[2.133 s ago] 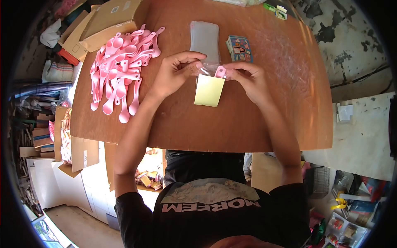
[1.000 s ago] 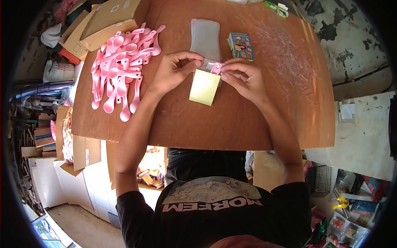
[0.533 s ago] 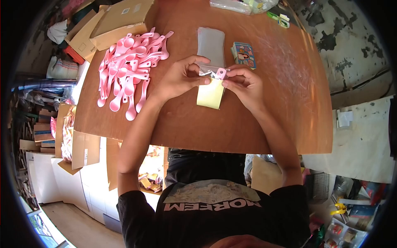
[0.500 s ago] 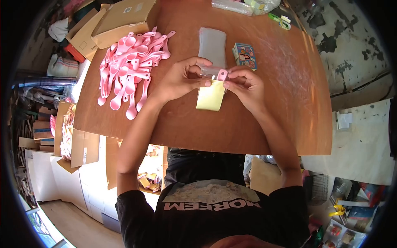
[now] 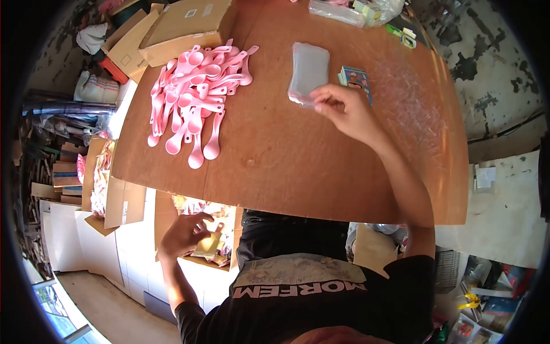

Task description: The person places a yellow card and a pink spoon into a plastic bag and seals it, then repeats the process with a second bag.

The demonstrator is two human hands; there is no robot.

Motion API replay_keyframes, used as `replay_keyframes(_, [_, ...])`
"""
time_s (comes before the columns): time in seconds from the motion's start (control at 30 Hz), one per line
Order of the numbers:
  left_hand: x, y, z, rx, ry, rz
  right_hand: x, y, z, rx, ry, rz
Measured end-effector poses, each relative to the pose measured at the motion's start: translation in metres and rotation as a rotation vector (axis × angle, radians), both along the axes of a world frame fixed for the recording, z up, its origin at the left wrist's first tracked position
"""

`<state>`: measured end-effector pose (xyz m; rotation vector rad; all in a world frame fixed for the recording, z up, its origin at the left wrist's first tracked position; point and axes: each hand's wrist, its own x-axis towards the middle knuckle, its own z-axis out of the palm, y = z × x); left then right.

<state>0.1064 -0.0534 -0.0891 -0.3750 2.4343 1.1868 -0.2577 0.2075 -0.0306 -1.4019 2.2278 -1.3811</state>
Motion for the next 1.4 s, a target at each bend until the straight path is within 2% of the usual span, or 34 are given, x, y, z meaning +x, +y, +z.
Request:
replay_keyframes(0.03, [0.012, -0.007, -0.024, -0.113, -0.042, 0.101, -0.012, -0.005, -0.003, -0.004, 0.038, -0.04])
replay_keyframes(0.07, [0.025, -0.011, -0.047, -0.328, -0.028, 0.096, -0.024, -0.009, -0.005, 0.057, 0.111, -0.078])
replay_keyframes(0.1, [0.027, -0.01, -0.054, -0.499, -0.21, 0.04, -0.03, -0.013, -0.006, 0.06, 0.112, -0.067])
replay_keyframes(0.2, [0.032, -0.009, -0.062, -0.555, -0.281, 0.013, -0.046, -0.022, -0.015, 0.252, 0.365, -0.189])
replay_keyframes(0.23, [0.023, -0.004, -0.057, -0.376, -0.175, -0.055, -0.046, -0.024, -0.014, 0.254, 0.37, -0.185])
replay_keyframes(0.27, [0.013, 0.002, -0.051, -0.196, -0.067, -0.121, -0.046, -0.026, -0.014, 0.366, 0.36, -0.196])
replay_keyframes(0.3, [-0.008, 0.017, -0.02, -0.027, -0.039, -0.171, -0.047, -0.029, -0.013, 0.476, 0.35, -0.209])
replay_keyframes(0.37, [-0.036, 0.035, 0.018, 0.217, 0.219, -0.412, -0.055, -0.032, -0.028, 0.444, 0.347, -0.246])
replay_keyframes(0.4, [-0.051, 0.044, 0.044, 0.276, 0.293, -0.516, -0.058, -0.033, -0.032, 0.412, 0.337, -0.283])
replay_keyframes(0.43, [-0.066, 0.048, 0.06, 0.278, 0.298, -0.513, -0.057, -0.033, -0.031, 0.414, 0.342, -0.281])
replay_keyframes(0.5, [-0.098, 0.05, 0.08, 0.475, 0.486, -0.712, -0.051, -0.032, -0.028, 0.381, 0.398, -0.317])
replay_keyframes(0.57, [-0.137, 0.046, 0.087, 0.398, 0.484, -0.711, -0.036, -0.03, -0.02, 0.385, 0.417, -0.308])
replay_keyframes(0.63, [-0.175, 0.045, 0.099, 0.29, 0.492, -0.555, -0.034, -0.029, -0.02, 0.388, 0.436, -0.303])
replay_keyframes(0.7, [-0.214, 0.043, 0.085, 0.329, 0.552, -0.421, -0.041, -0.029, -0.032, 0.31, 0.497, -0.289])
replay_keyframes(0.73, [-0.229, 0.041, 0.076, 0.33, 0.551, -0.426, -0.041, -0.029, -0.033, 0.306, 0.493, -0.303])
replay_keyframes(0.8, [-0.252, 0.038, 0.064, 0.14, 0.641, -0.315, -0.044, -0.028, -0.037, 0.289, 0.475, -0.305])
replay_keyframes(0.83, [-0.259, 0.038, 0.061, 0.139, 0.64, -0.316, -0.045, -0.028, -0.039, 0.272, 0.457, -0.303])
replay_keyframes(0.9, [-0.27, 0.038, 0.054, -0.24, 0.764, -0.348, -0.047, -0.028, -0.039, 0.263, 0.408, -0.302])
replay_keyframes(0.97, [-0.281, 0.041, 0.036, -0.241, 0.784, -0.307, -0.049, -0.029, -0.04, 0.255, 0.357, -0.296])
replay_keyframes(1.07, [-0.289, 0.044, 0.022, -0.523, 0.826, -0.462, -0.054, -0.03, -0.038, 0.264, 0.331, -0.299])
replay_keyframes(1.17, [-0.297, 0.043, 0.015, -0.522, 0.835, -0.494, -0.054, -0.029, -0.031, 0.188, 0.363, -0.42])
replay_keyframes(1.27, [-0.297, 0.043, 0.02, -0.377, 0.791, -0.432, -0.036, -0.026, -0.021, 0.162, 0.482, -0.391])
replay_keyframes(1.3, [-0.296, 0.045, 0.023, -0.374, 0.79, -0.43, -0.033, -0.025, -0.023, 0.158, 0.573, -0.298])
replay_keyframes(1.37, [-0.295, 0.051, 0.029, -0.155, 0.744, -0.13, -0.025, -0.022, -0.025, 0.155, 0.665, -0.205])
replay_keyframes(1.4, [-0.297, 0.052, 0.029, -0.153, 0.749, -0.129, -0.017, -0.022, -0.024, 0.182, 0.671, -0.215])
